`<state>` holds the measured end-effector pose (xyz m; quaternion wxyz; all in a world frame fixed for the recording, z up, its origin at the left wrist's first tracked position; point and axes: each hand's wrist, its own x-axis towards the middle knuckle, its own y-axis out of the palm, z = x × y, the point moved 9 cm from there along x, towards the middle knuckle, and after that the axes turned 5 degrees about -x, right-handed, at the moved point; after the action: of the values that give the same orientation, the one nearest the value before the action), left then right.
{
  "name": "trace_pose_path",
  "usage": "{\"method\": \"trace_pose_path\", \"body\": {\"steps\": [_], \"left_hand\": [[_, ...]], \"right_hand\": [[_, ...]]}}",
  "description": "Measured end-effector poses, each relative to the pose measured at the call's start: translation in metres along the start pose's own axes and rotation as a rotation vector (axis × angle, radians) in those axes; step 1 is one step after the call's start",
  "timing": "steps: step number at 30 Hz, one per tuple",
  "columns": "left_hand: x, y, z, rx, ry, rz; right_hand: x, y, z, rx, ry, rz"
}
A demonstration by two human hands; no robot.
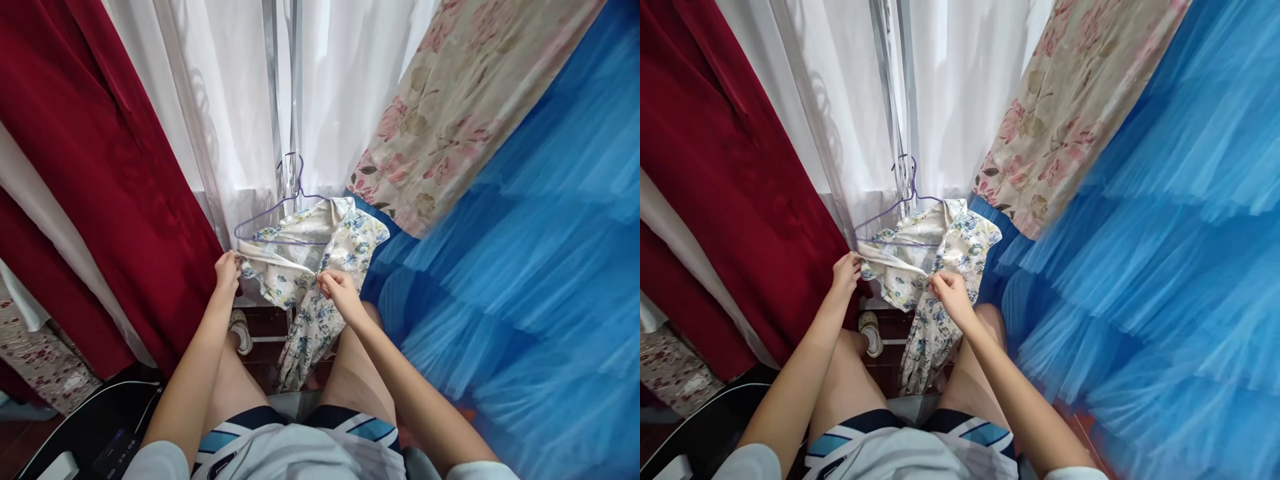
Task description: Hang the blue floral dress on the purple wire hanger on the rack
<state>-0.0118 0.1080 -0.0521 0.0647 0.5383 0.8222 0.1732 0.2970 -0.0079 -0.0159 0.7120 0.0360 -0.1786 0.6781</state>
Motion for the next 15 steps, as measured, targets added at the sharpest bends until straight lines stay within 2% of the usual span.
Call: {"method": "trace_pose_path", "body": {"steps": [3, 6, 8, 11, 13, 15], "left_hand": [[-0.033, 0.020, 0.038, 0.108, -0.117, 0.214], [-0.065, 0.048, 0.046, 0.151, -0.112, 0.411], [-0.086, 0.069, 0.038, 0.140, -0.067, 0.507], [-0.126, 0.105, 0.005, 0.102, 0.085, 0.678], [-0.159, 0.125, -0.021, 0.076, 0.205, 0.803], [-0.191, 0.139, -0.040, 0.092, 0.293, 0.902]], "right_hand": [[-0.008, -0.026, -0.024, -0.034, 0.024, -0.060], [-0.019, -0.047, -0.054, -0.095, 0.062, -0.063], [-0.028, -0.052, -0.076, -0.152, 0.101, -0.029], [-0.039, -0.053, -0.102, -0.243, 0.161, 0.017], [-0.044, -0.052, -0.110, -0.295, 0.190, 0.037], [-0.047, -0.059, -0.102, -0.402, 0.185, -0.034]]}}
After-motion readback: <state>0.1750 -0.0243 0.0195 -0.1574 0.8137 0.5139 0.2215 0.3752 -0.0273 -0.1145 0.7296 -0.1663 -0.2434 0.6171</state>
